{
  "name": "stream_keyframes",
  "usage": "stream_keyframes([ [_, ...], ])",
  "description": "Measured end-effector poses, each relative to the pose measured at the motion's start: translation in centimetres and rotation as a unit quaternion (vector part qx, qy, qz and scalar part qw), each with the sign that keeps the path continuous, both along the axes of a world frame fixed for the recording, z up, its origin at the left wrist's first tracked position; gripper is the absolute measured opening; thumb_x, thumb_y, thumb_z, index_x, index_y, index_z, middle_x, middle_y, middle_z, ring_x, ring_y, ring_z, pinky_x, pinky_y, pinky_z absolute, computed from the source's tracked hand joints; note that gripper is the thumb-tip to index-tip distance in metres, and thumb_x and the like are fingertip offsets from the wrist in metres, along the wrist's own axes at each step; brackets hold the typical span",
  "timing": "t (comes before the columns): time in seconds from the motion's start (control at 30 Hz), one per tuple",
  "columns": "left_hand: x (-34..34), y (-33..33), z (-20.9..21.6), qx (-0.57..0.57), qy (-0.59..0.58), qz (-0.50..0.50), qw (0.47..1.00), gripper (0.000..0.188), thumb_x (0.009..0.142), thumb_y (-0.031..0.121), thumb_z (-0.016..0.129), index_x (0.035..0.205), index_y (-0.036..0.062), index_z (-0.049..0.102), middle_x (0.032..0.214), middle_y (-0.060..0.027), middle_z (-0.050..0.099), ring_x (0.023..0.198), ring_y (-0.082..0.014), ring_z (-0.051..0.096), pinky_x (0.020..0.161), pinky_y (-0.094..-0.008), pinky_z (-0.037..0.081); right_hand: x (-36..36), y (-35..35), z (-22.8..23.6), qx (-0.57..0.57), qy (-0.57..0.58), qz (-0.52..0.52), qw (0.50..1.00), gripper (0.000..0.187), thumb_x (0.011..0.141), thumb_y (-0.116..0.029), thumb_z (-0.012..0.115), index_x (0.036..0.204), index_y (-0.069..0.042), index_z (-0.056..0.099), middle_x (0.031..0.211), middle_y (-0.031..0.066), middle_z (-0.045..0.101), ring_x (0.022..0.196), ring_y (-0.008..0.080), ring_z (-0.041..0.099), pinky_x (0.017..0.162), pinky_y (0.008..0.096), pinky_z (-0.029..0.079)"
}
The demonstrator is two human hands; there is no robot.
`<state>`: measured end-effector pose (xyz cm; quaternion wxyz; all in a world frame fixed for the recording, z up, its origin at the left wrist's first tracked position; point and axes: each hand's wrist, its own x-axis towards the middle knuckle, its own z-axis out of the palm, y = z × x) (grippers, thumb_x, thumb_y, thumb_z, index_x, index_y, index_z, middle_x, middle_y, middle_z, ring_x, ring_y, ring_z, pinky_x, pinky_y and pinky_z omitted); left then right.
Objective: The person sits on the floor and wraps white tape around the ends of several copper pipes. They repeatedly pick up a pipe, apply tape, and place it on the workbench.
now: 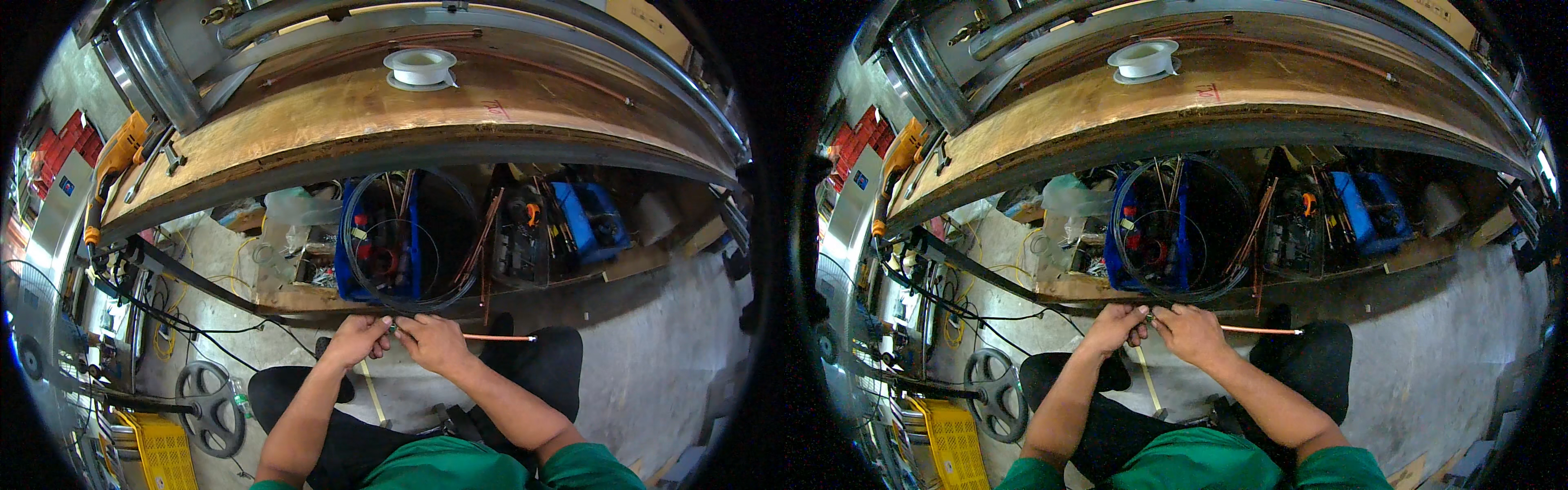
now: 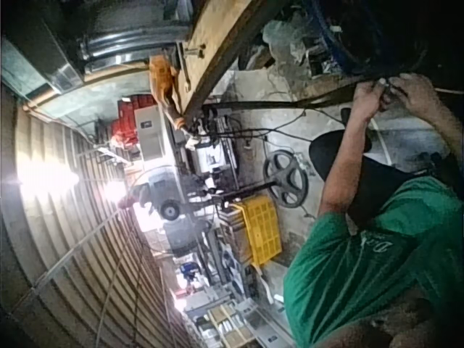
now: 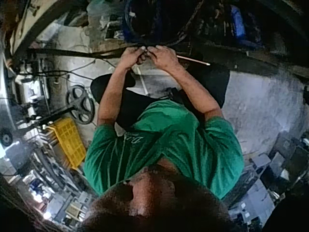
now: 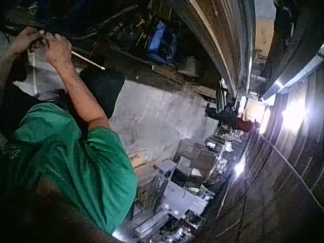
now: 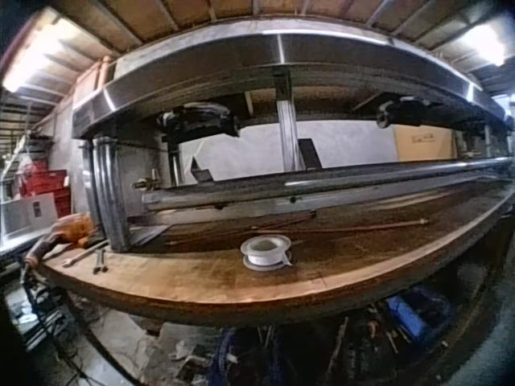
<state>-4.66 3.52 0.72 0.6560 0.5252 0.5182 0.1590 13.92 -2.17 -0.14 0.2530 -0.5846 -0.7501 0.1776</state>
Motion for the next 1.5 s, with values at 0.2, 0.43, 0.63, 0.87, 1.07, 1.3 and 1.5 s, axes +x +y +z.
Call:
stream_keyframes([
  [0.2,-0.3,0.2,-0.3,0.057,0.028,0.013,0.998,0.041,0.099,0.037,0.057,0.089,-0.0024,0.065,0.072,-0.006,0.065,0.061,-0.0134,0.059,0.06,-0.029,0.051,-0.2,0.1,0.6,-0.03,-0.006,0.011,0.999,0.03,0.094,-0.038,0.052,0.11,-0.016,0.065,0.08,0.0124,0.066,0.076,0.0357,0.066,0.065,0.0483,0.053],
  [0.43,-0.9,-1.2,2.7,0.341,0.142,-0.149,0.917,0.048,0.081,0.045,0.075,0.104,0.0041,0.064,0.081,-0.0132,0.066,0.071,-0.0261,0.065,0.065,-0.0389,0.052,0.5,0.0,1.5,-0.014,0.032,0.058,0.998,0.029,0.095,-0.038,0.05,0.098,-0.013,0.066,0.081,0.0151,0.068,0.075,0.0384,0.066,0.064,0.0523,0.051],
  [0.63,-0.9,-2.9,8.1,0.545,0.211,-0.369,0.723,0.04,0.081,0.043,0.07,0.089,0.0054,0.059,0.077,-0.0116,0.063,0.074,-0.0341,0.065,0.065,-0.0432,0.052,1.7,-1.7,7.6,-0.198,-0.001,0.2,0.96,0.034,0.096,-0.037,0.049,0.097,-0.007,0.065,0.081,0.0213,0.065,0.075,0.0443,0.063,0.065,0.0531,0.049],
  [0.87,1.0,-6.7,20.7,0.684,0.156,-0.476,0.53,0.033,0.088,0.039,0.063,0.079,0.0083,0.054,0.068,-0.0073,0.058,0.061,-0.0261,0.062,0.055,-0.0386,0.048,4.9,-5.0,18.0,-0.388,0.153,0.317,0.852,0.041,0.104,-0.036,0.041,0.099,0.0,0.061,0.071,0.0131,0.06,0.064,0.0249,0.059,0.063,0.0407,0.047],
  [1.07,2.0,-10.7,29.3,0.714,0.2,-0.507,0.439,0.026,0.088,0.034,0.062,0.082,0.0101,0.056,0.066,-0.0019,0.051,0.057,-0.0195,0.055,0.053,-0.034,0.042,5.6,-7.7,24.8,-0.397,0.205,0.412,0.794,0.045,0.106,-0.035,0.038,0.1,0.005,0.058,0.078,0.01,0.058,0.077,0.0151,0.051,0.073,0.0342,0.045],
  [1.3,1.1,-9.4,30.1,0.719,0.094,-0.447,0.524,0.03,0.089,0.037,0.064,0.073,0.0149,0.051,0.059,0.0012,0.046,0.05,-0.016,0.054,0.046,-0.0295,0.041,5.2,-9.4,30.0,-0.28,0.107,0.346,0.889,0.039,0.105,-0.034,0.04,0.095,0.001,0.054,0.07,0.0226,0.058,0.066,0.04,0.058,0.061,0.0467,0.045],
  [1.5,-0.8,-8.3,28.6,0.656,0.074,-0.431,0.615,0.036,0.087,0.039,0.068,0.069,0.0136,0.049,0.06,-0.0024,0.049,0.051,-0.0238,0.056,0.047,-0.0372,0.045,3.5,-8.5,30.4,-0.203,0.008,0.319,0.926,0.041,0.104,-0.035,0.041,0.097,0.002,0.058,0.073,0.0282,0.06,0.072,0.0499,0.058,0.067,0.0545,0.047],
])
